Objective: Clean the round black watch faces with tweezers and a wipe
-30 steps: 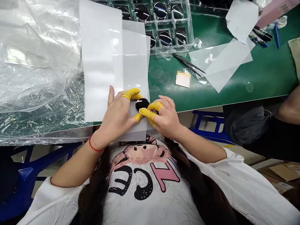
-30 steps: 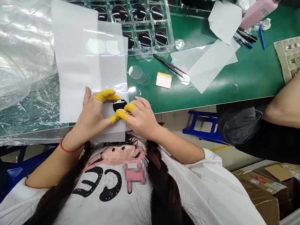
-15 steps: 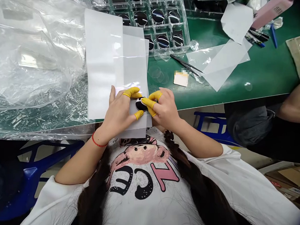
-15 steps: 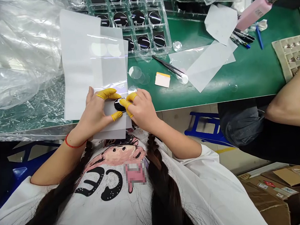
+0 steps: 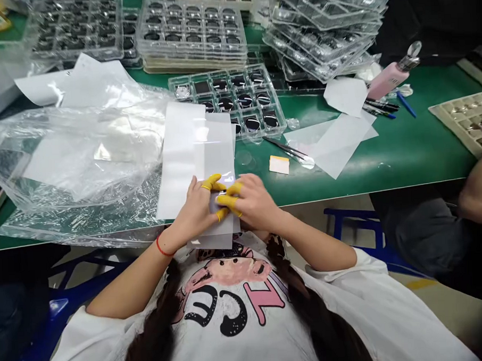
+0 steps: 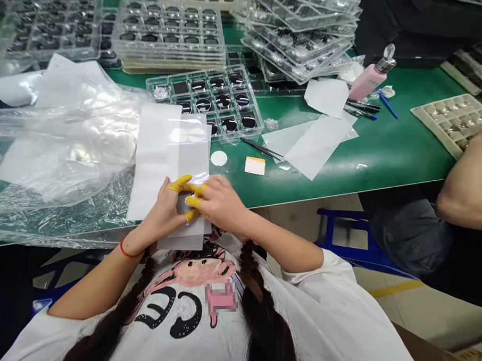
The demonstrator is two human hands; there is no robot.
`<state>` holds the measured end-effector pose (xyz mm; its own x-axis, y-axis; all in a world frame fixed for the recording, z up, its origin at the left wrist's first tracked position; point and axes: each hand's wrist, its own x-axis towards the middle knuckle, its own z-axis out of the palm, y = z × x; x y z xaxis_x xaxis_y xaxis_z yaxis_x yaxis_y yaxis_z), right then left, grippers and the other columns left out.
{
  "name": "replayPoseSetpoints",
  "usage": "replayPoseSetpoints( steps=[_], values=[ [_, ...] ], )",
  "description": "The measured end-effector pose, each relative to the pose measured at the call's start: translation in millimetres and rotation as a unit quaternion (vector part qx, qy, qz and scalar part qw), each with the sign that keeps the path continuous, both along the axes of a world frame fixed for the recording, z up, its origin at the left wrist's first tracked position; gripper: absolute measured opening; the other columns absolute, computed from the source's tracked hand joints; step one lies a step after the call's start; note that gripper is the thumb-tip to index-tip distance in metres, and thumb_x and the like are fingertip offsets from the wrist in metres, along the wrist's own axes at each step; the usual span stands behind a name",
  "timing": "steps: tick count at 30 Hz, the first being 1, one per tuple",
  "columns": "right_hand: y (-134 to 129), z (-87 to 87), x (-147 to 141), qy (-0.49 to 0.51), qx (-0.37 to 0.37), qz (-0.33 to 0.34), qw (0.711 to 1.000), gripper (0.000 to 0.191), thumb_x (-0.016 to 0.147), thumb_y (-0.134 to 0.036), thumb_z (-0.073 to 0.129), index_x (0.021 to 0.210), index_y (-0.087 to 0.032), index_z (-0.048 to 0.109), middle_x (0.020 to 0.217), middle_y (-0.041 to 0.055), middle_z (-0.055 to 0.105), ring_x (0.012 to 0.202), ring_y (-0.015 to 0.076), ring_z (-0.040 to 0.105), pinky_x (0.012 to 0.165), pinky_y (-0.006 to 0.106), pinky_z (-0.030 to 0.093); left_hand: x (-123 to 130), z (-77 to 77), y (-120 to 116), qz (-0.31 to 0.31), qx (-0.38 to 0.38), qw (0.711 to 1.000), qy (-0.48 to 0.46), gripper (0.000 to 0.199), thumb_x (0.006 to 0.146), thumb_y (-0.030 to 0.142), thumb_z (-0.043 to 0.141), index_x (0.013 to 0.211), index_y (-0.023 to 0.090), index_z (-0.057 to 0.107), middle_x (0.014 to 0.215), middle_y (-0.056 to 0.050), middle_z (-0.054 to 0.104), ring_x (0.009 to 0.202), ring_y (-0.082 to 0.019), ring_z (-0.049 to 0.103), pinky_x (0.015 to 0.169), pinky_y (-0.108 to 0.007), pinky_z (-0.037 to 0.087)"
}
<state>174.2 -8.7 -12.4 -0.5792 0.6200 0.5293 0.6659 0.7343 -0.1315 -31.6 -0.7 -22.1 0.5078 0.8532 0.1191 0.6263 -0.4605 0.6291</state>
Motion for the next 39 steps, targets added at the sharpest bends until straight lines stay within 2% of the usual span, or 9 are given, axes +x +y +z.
replayPoseSetpoints(
  steps=[5,10,12,15,20,25,30,35,39],
  values=[
    [21.9,-2.8,0.2,-0.127,-0.035,0.037,0.991,0.018,0.097,-0.024,0.059,0.092,-0.021,0.076,0.091,0.0067,0.069,0.098,0.0229,0.051,0.103,0.043,0.033,-1.6,-5.2,1.7,-0.003,0.003,1.000,0.008,0.060,0.081,0.028,0.065,0.134,0.018,0.038,0.142,-0.016,0.057,0.135,-0.034,0.054,0.125,-0.071,0.014],
    [16.3,-11.8,33.8,-0.038,0.015,0.001,0.999,0.016,0.094,-0.018,0.060,0.090,-0.018,0.076,0.086,0.0069,0.067,0.093,0.0219,0.050,0.099,0.042,0.039,-4.3,-1.7,-3.8,-0.024,0.006,1.000,0.005,0.065,0.086,0.028,0.064,0.141,0.024,0.031,0.127,-0.008,0.066,0.129,-0.029,0.058,0.125,-0.069,0.015],
    [12.7,-15.7,42.8,0.021,0.028,-0.039,0.999,0.016,0.095,-0.018,0.059,0.093,-0.018,0.076,0.087,0.0078,0.067,0.095,0.0228,0.052,0.097,0.043,0.043,-7.3,6.8,4.1,-0.042,0.004,0.999,0.001,0.068,0.086,0.028,0.064,0.144,0.025,0.029,0.121,-0.007,0.068,0.121,-0.027,0.062,0.123,-0.066,0.024],
    [10.4,-20.5,47.5,0.106,0.024,-0.104,0.989,0.023,0.097,-0.024,0.057,0.113,-0.019,0.073,0.106,0.0112,0.069,0.107,0.0260,0.055,0.098,0.049,0.046,-10.1,30.8,45.8,-0.042,0.018,0.999,-0.010,0.070,0.086,0.033,0.065,0.145,0.022,0.030,0.122,-0.009,0.065,0.119,-0.026,0.062,0.113,-0.052,0.044],
    [10.8,-25.5,47.3,0.208,0.001,-0.162,0.965,0.027,0.100,-0.027,0.053,0.122,-0.022,0.069,0.113,0.0108,0.070,0.107,0.0261,0.059,0.098,0.052,0.050,4.7,70.9,178.9,0.126,0.101,0.987,-0.010,0.071,0.077,0.022,0.069,0.141,0.012,0.039,0.129,-0.015,0.060,0.130,-0.029,0.052,0.119,-0.046,0.034],
    [7.3,-24.9,49.8,0.193,0.014,-0.157,0.968,0.019,0.098,-0.018,0.055,0.108,-0.017,0.071,0.102,0.0121,0.071,0.098,0.0256,0.061,0.085,0.046,0.056,27.0,61.0,272.7,0.187,0.069,0.979,0.039,0.069,0.079,0.016,0.065,0.143,0.008,0.040,0.140,-0.018,0.056,0.137,-0.029,0.044,0.118,-0.041,0.034],
    [5.1,-23.3,50.6,0.198,-0.004,-0.165,0.966,0.016,0.098,-0.019,0.055,0.104,-0.016,0.070,0.097,0.0127,0.070,0.096,0.0261,0.061,0.081,0.048,0.059,21.0,49.1,299.3,0.197,0.050,0.976,0.078,0.050,0.087,0.014,0.056,0.136,0.010,0.051,0.143,-0.016,0.056,0.134,-0.025,0.048,0.116,-0.040,0.036],
    [6.8,-22.3,48.1,0.206,-0.020,-0.150,0.967,0.015,0.098,-0.018,0.055,0.101,-0.017,0.070,0.097,0.0122,0.070,0.096,0.0256,0.061,0.078,0.046,0.060,-5.6,60.4,310.3,0.215,-0.006,0.963,0.162,0.030,0.089,0.026,0.067,0.115,0.012,0.065,0.122,-0.012,0.067,0.119,-0.027,0.060,0.108,-0.050,0.044],
    [7.9,-20.5,47.3,0.208,-0.023,-0.147,0.967,0.015,0.097,-0.017,0.056,0.101,-0.017,0.070,0.096,0.0119,0.071,0.094,0.0247,0.062,0.078,0.045,0.061,-13.1,66.7,317.6,0.196,-0.048,0.960,0.196,0.031,0.087,0.034,0.072,0.110,0.014,0.066,0.111,-0.008,0.069,0.108,-0.024,0.064,0.101,-0.047,0.049]
  ],
)
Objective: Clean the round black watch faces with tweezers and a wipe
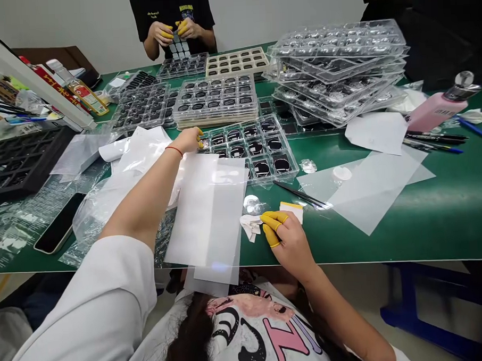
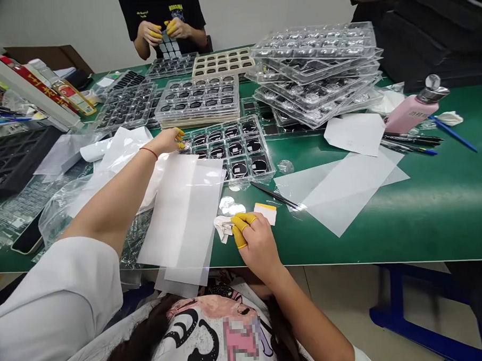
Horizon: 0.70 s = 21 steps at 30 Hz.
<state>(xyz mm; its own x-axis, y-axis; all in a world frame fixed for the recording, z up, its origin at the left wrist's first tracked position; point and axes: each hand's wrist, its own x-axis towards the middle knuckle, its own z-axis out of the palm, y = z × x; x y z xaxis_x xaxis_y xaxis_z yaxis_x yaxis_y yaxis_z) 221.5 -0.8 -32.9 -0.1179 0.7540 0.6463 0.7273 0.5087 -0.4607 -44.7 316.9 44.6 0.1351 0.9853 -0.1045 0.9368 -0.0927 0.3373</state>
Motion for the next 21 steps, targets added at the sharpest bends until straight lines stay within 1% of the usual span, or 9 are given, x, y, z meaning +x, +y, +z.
replayPoseSetpoints(
  steps=[4,6,8,11,12,14,16,18,21],
  values=[
    [0.6,0.8,0.2,0.006,0.000,-0.009,1.000,0.016,0.097,-0.017,0.056,0.104,-0.017,0.071,0.097,0.0119,0.072,0.094,0.0245,0.063,0.080,0.046,0.062,0.0,2.6,3.5,0.000,-0.014,1.000,-0.015,0.030,0.069,0.024,0.084,0.094,0.017,0.069,0.093,-0.006,0.072,0.096,-0.026,0.064,0.093,-0.040,0.050],
    [1.1,0.3,0.1,0.007,0.001,-0.014,1.000,0.017,0.098,-0.018,0.056,0.104,-0.017,0.072,0.097,0.0118,0.072,0.094,0.0245,0.063,0.080,0.046,0.062,-0.6,4.1,2.5,0.000,-0.007,1.000,-0.029,0.027,0.064,0.021,0.085,0.086,0.018,0.069,0.085,-0.005,0.071,0.092,-0.027,0.064,0.089,-0.039,0.050],
    [1.9,-0.7,0.2,0.009,0.000,-0.019,1.000,0.018,0.098,-0.019,0.056,0.104,-0.019,0.072,0.097,0.0112,0.072,0.093,0.0242,0.064,0.081,0.046,0.061,-0.7,7.8,-2.3,-0.002,0.016,0.999,-0.042,0.022,0.066,0.020,0.082,0.084,0.018,0.069,0.084,-0.006,0.070,0.090,-0.027,0.064,0.089,-0.041,0.051],
    [3.1,-1.1,2.2,0.028,0.003,-0.019,0.999,0.019,0.098,-0.021,0.056,0.105,-0.021,0.073,0.099,0.0100,0.073,0.093,0.0234,0.065,0.083,0.045,0.061,4.0,20.4,-24.6,-0.010,0.078,0.995,-0.064,0.021,0.072,0.017,0.072,0.093,0.016,0.070,0.098,-0.010,0.069,0.097,-0.027,0.063,0.094,-0.043,0.050],
    [3.2,-0.2,3.1,0.045,0.005,-0.017,0.999,0.019,0.097,-0.021,0.056,0.105,-0.022,0.074,0.099,0.0097,0.074,0.094,0.0230,0.065,0.084,0.045,0.061,7.4,26.0,-38.4,-0.023,0.101,0.992,-0.074,0.023,0.075,0.017,0.069,0.098,0.016,0.069,0.105,-0.011,0.069,0.101,-0.027,0.063,0.097,-0.042,0.050],
    [3.0,4.5,3.7,0.102,-0.013,-0.008,0.995,0.019,0.098,-0.025,0.057,0.104,-0.022,0.074,0.101,0.0087,0.075,0.096,0.0220,0.067,0.088,0.044,0.060,16.1,36.5,-76.9,-0.082,0.144,0.981,-0.105,0.024,0.079,0.019,0.065,0.103,0.018,0.069,0.112,-0.009,0.068,0.107,-0.024,0.062,0.101,-0.039,0.049],
    [2.0,12.9,1.1,0.187,-0.083,0.012,0.979,0.021,0.099,-0.035,0.057,0.105,-0.023,0.074,0.103,0.0075,0.075,0.097,0.0210,0.069,0.091,0.042,0.058,24.9,42.5,-126.5,-0.239,0.194,0.939,-0.154,0.016,0.085,0.024,0.063,0.100,0.020,0.069,0.107,-0.008,0.070,0.107,-0.024,0.064,0.102,-0.041,0.048],
    [1.0,23.4,-6.0,0.288,-0.193,0.054,0.936,0.033,0.097,-0.050,0.058,0.111,-0.023,0.072,0.102,0.0059,0.075,0.093,0.0195,0.070,0.089,0.040,0.059,30.4,40.9,-178.3,-0.361,0.187,0.894,-0.188,0.012,0.090,0.029,0.062,0.099,0.023,0.067,0.104,-0.004,0.073,0.105,-0.023,0.066,0.102,-0.042,0.049],
    [1.1,36.4,-23.0,0.395,-0.335,0.144,0.843,0.053,0.088,-0.067,0.062,0.116,-0.022,0.069,0.091,0.0032,0.073,0.076,0.0150,0.068,0.073,0.032,0.059,29.6,24.0,-239.6,-0.407,0.171,0.880,-0.176,0.012,0.096,0.023,0.057,0.101,0.029,0.066,0.110,0.000,0.074,0.118,-0.021,0.064,0.119,-0.050,0.035]
  ],
)
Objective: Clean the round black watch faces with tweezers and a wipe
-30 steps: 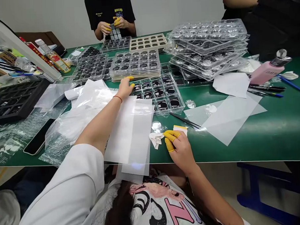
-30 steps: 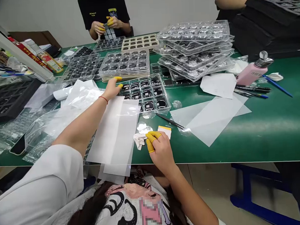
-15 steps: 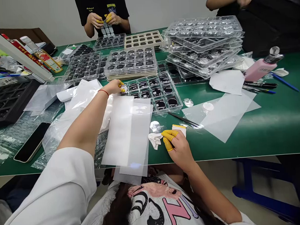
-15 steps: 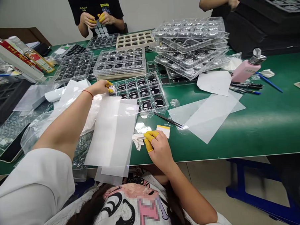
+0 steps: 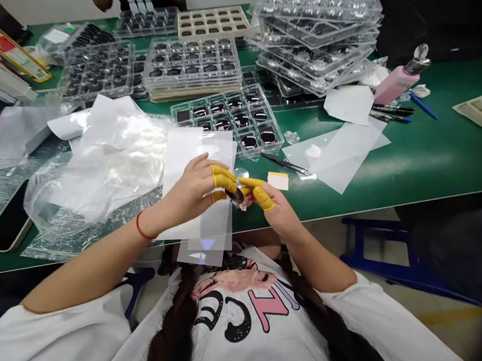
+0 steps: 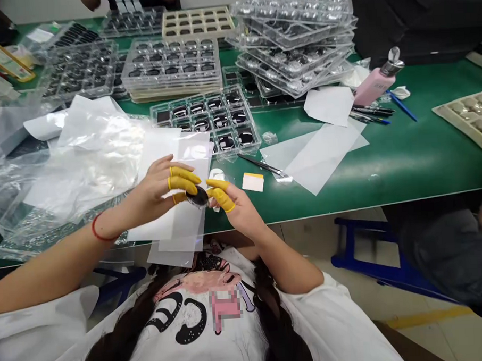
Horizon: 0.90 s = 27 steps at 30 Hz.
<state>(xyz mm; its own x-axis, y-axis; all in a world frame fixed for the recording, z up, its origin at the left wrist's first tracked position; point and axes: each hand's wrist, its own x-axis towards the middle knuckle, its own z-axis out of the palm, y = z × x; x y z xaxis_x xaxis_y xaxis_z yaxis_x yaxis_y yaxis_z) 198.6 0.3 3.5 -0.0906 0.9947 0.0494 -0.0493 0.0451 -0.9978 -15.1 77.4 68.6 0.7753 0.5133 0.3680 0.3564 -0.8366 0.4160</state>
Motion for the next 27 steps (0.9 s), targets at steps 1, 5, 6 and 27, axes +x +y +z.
replayPoseSetpoints(
  steps=[1,5,6,27],
  values=[
    [0.3,2.5,-6.1,0.028,-0.027,0.028,0.999,0.054,0.085,-0.067,0.065,0.114,-0.022,0.069,0.090,0.0027,0.073,0.074,0.0138,0.066,0.068,0.029,0.058,-2.0,-8.5,-14.0,0.008,-0.001,1.000,-0.003,0.015,0.096,0.021,0.055,0.101,0.030,0.066,0.114,0.000,0.073,0.123,-0.021,0.062,0.121,-0.051,0.032],
    [0.3,4.1,-24.6,0.061,-0.069,0.038,0.995,0.045,0.076,-0.057,0.078,0.100,-0.021,0.065,0.096,0.0037,0.071,0.081,0.0136,0.065,0.063,0.025,0.054,-10.3,-45.1,-47.1,0.118,-0.092,0.986,-0.077,0.030,0.092,0.023,0.062,0.121,0.028,0.055,0.131,-0.009,0.063,0.127,-0.024,0.058,0.111,-0.049,0.046],
    [0.0,3.3,-27.4,0.060,-0.072,0.024,0.995,0.044,0.076,-0.055,0.078,0.099,-0.021,0.064,0.094,0.0034,0.070,0.079,0.0134,0.064,0.061,0.024,0.054,-11.0,-52.6,-52.7,0.133,-0.147,0.976,-0.095,0.045,0.090,0.025,0.066,0.131,0.027,0.047,0.127,-0.010,0.063,0.121,-0.023,0.062,0.105,-0.046,0.052],
    [39.7,-8.3,19.7,-0.548,0.149,-0.194,0.800,0.016,0.096,-0.031,0.056,0.090,-0.018,0.064,0.097,0.0124,0.064,0.099,0.0301,0.056,0.090,0.053,0.049,-15.7,-69.5,-77.6,0.228,-0.484,0.811,-0.237,0.061,0.077,0.032,0.075,0.131,0.018,0.051,0.111,-0.008,0.071,0.096,-0.019,0.072,0.087,-0.034,0.062]
  ],
)
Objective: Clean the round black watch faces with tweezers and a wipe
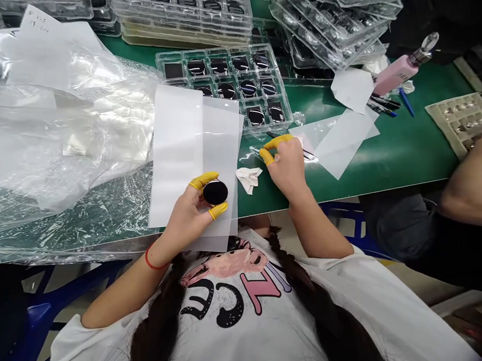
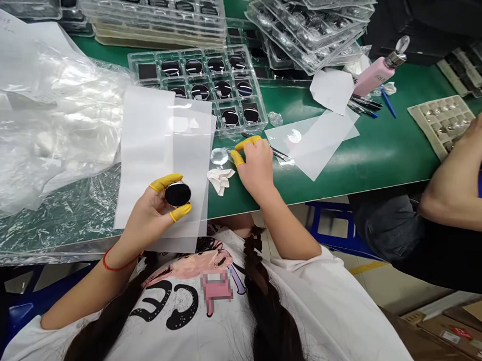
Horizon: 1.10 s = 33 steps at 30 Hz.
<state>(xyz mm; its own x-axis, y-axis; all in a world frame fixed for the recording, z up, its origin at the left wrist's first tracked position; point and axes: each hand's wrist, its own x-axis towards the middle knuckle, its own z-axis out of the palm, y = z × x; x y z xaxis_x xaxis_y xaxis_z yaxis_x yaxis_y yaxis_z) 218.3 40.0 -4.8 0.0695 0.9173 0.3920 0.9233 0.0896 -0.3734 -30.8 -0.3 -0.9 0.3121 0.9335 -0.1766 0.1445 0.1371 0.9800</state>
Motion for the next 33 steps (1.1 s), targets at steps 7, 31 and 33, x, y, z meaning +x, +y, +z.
replayPoseSetpoints(
  steps=[7,31,33],
  values=[
    [-21.8,-9.6,-5.9,-0.067,0.012,0.090,0.994,0.025,0.094,-0.031,0.060,0.114,-0.018,0.067,0.114,0.0155,0.061,0.106,0.0317,0.055,0.091,0.053,0.049,4.8,-6.9,-1.1,0.014,-0.014,0.998,-0.064,0.059,0.073,0.023,0.077,0.125,0.019,0.049,0.097,-0.002,0.069,0.086,-0.014,0.070,0.074,-0.025,0.059],
    [-39.2,-1.8,-23.3,0.014,0.113,0.307,0.945,0.022,0.095,-0.020,0.060,0.112,-0.032,0.068,0.093,0.0013,0.066,0.093,0.0183,0.057,0.089,0.041,0.047,2.5,0.1,1.7,-0.051,-0.073,0.992,-0.094,0.049,0.077,0.020,0.081,0.120,0.019,0.057,0.092,0.001,0.073,0.076,-0.008,0.069,0.073,-0.017,0.057],
    [-31.8,1.7,-23.8,0.031,0.087,0.279,0.956,0.021,0.097,-0.023,0.058,0.113,-0.031,0.068,0.095,0.0032,0.065,0.092,0.0190,0.058,0.085,0.042,0.048,3.2,2.3,1.0,-0.049,-0.082,0.991,-0.096,0.048,0.076,0.019,0.082,0.118,0.019,0.058,0.090,0.002,0.074,0.074,-0.008,0.069,0.072,-0.016,0.057]
  ],
)
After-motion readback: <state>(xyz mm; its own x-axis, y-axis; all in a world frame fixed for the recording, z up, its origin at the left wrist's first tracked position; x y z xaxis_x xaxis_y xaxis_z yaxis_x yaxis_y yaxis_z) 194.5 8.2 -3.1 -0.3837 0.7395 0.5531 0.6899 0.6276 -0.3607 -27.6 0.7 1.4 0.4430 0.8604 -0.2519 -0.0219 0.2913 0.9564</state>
